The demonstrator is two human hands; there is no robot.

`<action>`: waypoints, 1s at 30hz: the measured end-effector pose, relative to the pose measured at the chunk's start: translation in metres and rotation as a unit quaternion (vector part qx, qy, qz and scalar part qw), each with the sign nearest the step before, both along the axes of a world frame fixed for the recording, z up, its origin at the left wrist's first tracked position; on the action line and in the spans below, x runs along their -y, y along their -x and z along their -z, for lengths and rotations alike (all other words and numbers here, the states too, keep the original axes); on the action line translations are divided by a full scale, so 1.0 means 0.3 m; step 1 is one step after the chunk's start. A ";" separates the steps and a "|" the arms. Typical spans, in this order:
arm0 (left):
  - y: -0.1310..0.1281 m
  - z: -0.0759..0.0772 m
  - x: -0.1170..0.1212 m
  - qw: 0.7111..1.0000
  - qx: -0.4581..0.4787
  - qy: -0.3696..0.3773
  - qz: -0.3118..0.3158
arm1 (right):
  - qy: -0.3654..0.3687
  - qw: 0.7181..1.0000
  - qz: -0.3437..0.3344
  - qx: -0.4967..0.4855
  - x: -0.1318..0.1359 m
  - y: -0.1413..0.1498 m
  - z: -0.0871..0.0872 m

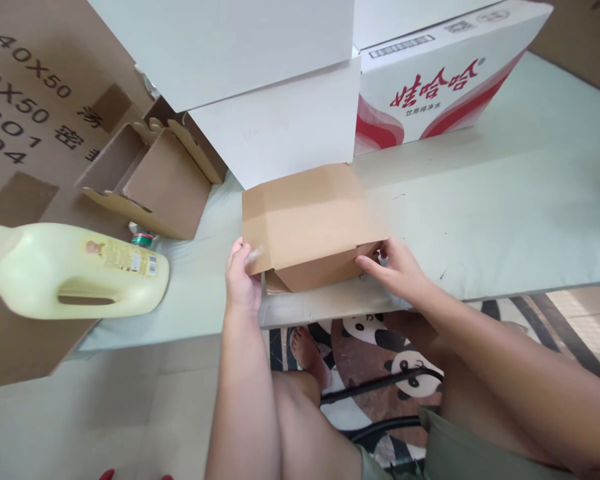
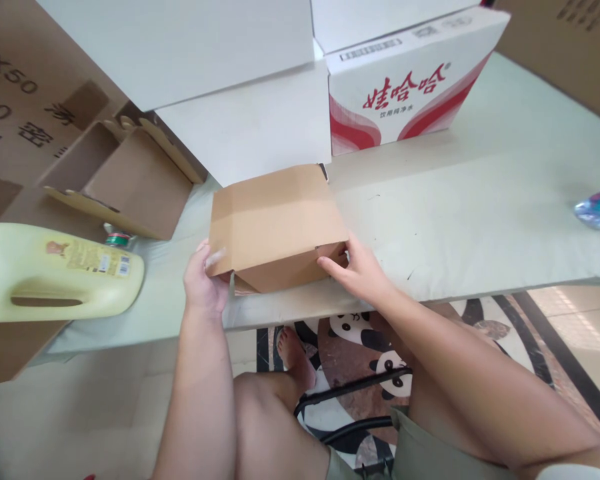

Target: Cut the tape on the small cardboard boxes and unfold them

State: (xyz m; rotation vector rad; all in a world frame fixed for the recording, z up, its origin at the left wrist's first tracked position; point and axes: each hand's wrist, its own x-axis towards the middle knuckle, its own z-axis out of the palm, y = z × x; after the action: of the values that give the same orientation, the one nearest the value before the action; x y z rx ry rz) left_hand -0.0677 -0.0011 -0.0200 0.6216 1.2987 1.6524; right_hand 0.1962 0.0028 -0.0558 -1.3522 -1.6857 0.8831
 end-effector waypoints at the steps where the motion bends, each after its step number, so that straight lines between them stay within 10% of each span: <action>1: 0.000 0.001 0.000 1.000 -0.006 0.002 0.000 | 0.001 1.000 -0.003 0.000 0.001 0.001 -0.001; 30: 0.007 0.010 0.002 0.998 -0.063 0.006 -0.026 | 0.013 1.000 -0.029 0.002 0.007 0.000 -0.011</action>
State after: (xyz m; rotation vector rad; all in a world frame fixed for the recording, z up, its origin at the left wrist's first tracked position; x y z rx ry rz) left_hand -0.0698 -0.0016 -0.0230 0.6996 1.4256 1.6686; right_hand 0.1962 0.0005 -0.0526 -1.3286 -1.7296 0.9378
